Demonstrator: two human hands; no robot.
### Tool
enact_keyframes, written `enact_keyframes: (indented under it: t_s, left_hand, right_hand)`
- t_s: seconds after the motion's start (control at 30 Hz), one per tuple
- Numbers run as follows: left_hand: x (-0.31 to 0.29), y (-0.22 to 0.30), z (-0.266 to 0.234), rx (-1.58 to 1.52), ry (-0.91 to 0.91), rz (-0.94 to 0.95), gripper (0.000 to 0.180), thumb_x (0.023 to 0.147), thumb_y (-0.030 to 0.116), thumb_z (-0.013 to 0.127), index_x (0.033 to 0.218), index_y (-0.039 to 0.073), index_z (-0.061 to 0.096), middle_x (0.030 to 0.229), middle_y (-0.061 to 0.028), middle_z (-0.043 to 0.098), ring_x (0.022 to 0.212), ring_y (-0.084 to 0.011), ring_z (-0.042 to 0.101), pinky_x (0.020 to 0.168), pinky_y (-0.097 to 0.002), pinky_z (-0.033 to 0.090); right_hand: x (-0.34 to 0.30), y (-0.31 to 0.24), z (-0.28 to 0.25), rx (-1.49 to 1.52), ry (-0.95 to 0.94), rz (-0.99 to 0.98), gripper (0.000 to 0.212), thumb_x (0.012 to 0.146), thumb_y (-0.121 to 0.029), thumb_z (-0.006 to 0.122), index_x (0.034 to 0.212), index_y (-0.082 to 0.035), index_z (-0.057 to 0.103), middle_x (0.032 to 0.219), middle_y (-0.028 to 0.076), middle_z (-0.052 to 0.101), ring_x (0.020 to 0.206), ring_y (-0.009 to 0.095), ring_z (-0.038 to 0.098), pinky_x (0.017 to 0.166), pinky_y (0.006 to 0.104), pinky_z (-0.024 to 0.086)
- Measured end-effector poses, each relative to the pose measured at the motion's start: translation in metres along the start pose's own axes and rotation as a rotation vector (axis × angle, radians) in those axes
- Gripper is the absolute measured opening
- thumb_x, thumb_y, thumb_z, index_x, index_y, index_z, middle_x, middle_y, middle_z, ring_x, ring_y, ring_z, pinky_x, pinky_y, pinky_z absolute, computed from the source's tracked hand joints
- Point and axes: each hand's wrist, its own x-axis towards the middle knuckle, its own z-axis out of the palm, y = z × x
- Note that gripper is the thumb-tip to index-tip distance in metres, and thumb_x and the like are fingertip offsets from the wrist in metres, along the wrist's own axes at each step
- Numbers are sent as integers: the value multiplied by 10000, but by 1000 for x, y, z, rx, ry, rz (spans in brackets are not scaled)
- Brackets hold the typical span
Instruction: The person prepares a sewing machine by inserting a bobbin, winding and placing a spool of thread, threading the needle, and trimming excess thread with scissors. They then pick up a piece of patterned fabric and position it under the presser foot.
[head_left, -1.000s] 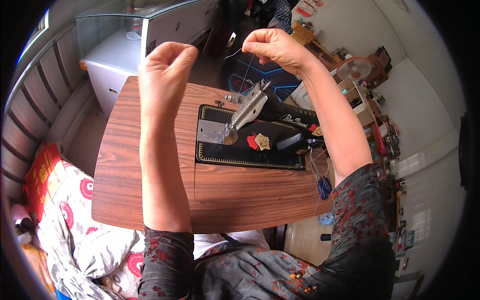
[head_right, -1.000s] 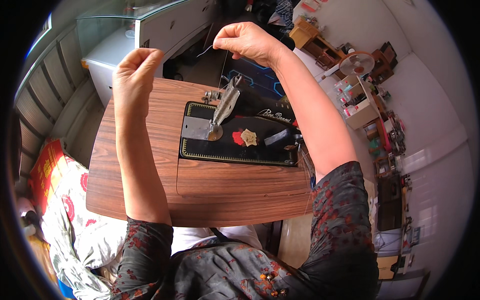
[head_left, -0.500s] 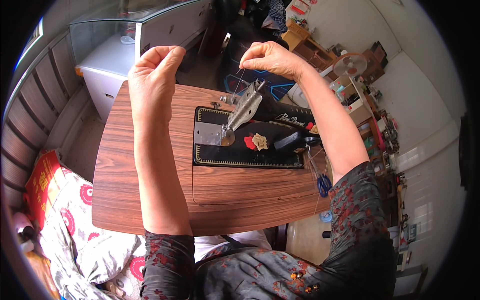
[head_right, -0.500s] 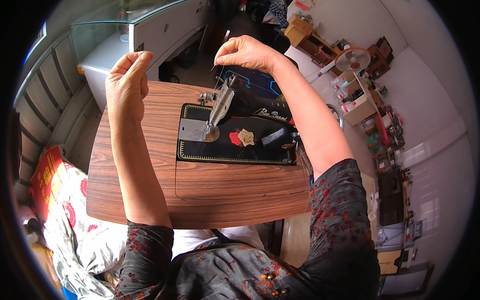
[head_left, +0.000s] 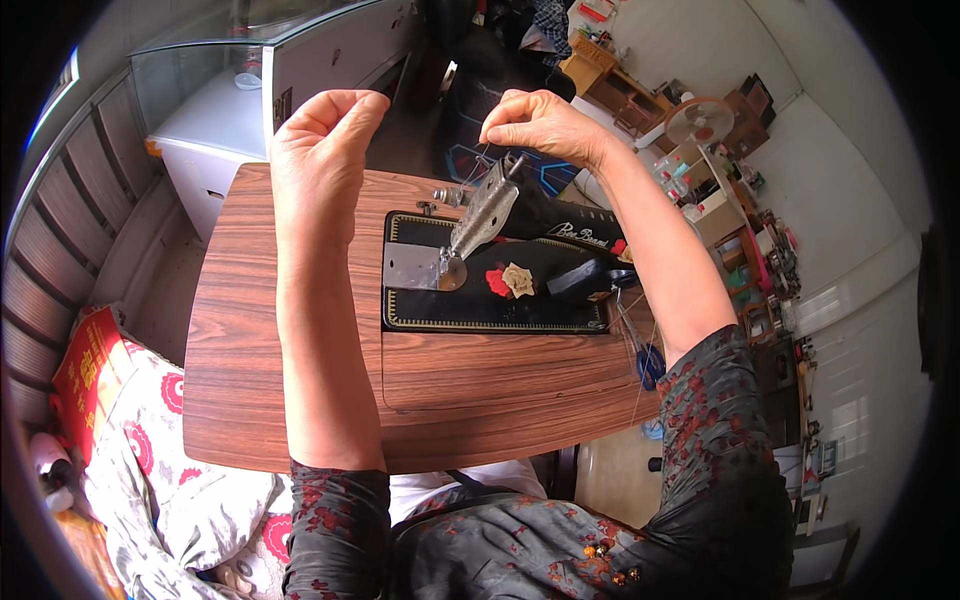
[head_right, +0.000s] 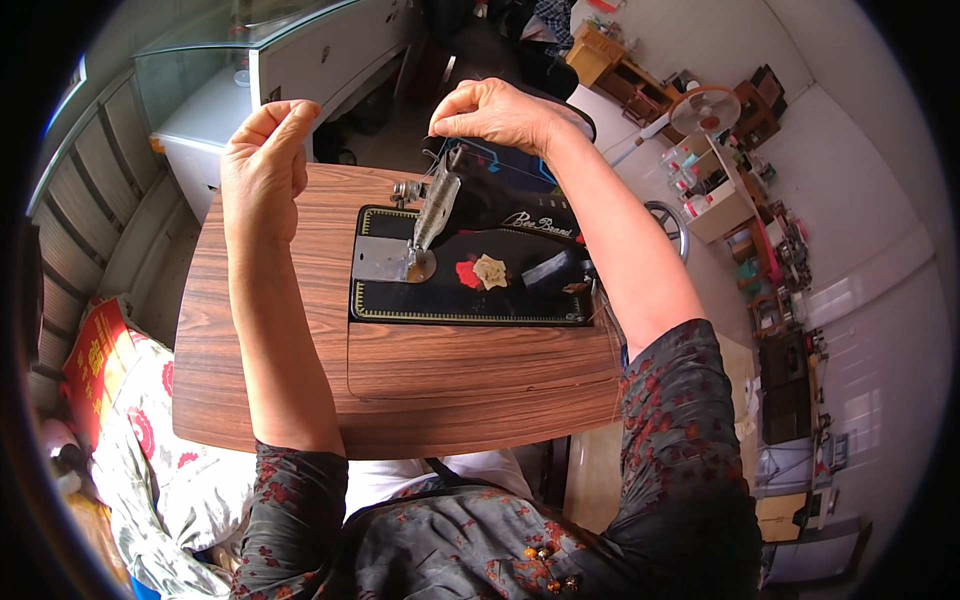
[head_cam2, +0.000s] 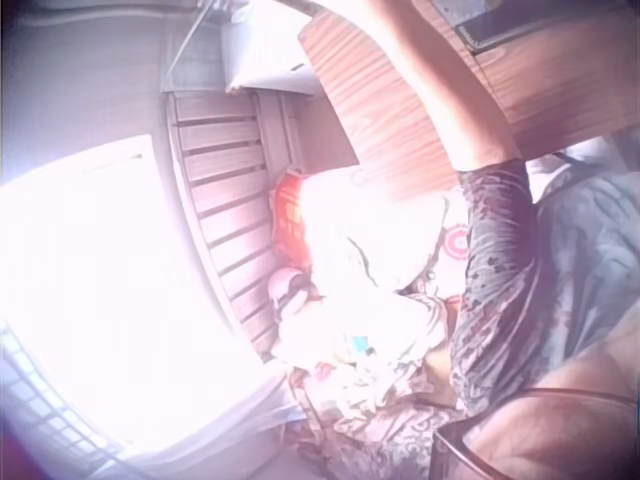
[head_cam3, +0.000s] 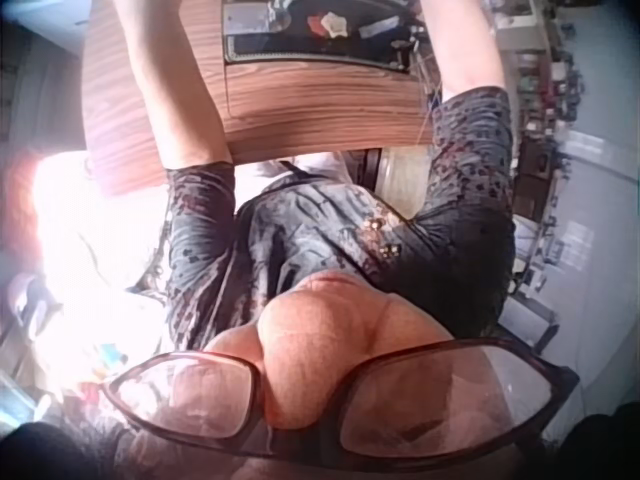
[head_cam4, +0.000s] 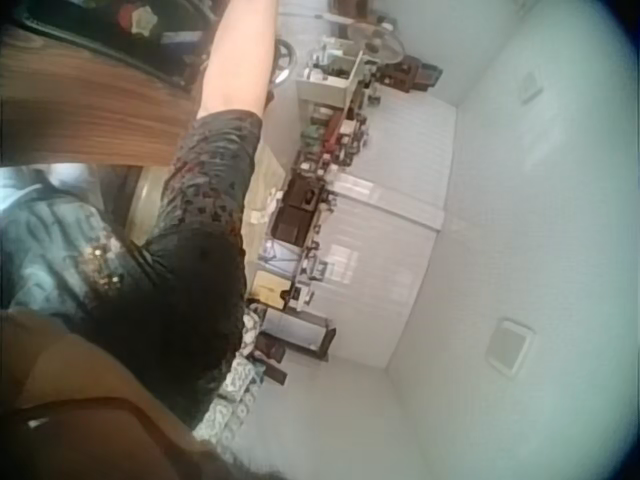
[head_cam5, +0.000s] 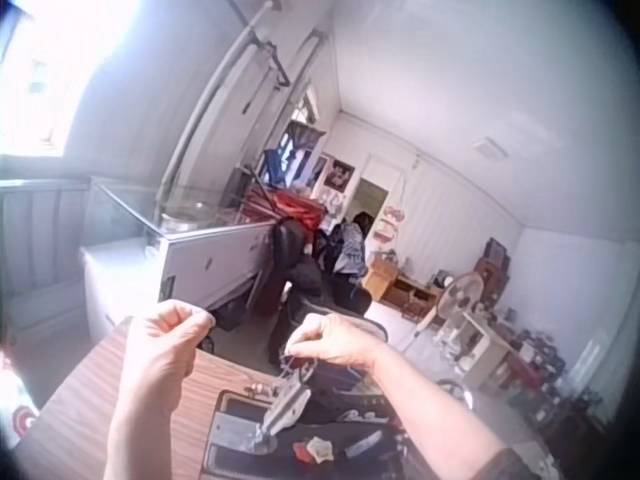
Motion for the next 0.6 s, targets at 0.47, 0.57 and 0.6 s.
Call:
enact_keyframes:
  t_s: [0.47,0.57,0.6]
  left_hand:
    - [-3,-7,9,17,-46,-5,102,841,135,647,816,36,643,476,70,424,385,3,263,370,-178,169]
    - [-2,-8,9,6,-52,-19,99,831,124,657,823,26,652,556,54,485,473,-5,340,446,-174,243]
    - [-3,-8,8,-11,-61,-33,98,821,114,667,828,17,661,636,39,546,561,-13,414,524,-170,318]
  right_hand:
    - [0,1,3,-235,8,-84,92,813,-171,654,810,-81,671,795,-17,490,784,82,497,720,229,414]
    - [0,1,2,-244,-20,-83,92,812,-171,654,807,-81,670,778,-21,474,759,80,485,683,227,407]
    - [-1,1,2,-242,-17,-77,92,812,-172,654,807,-81,669,775,-22,469,753,79,482,672,226,405]
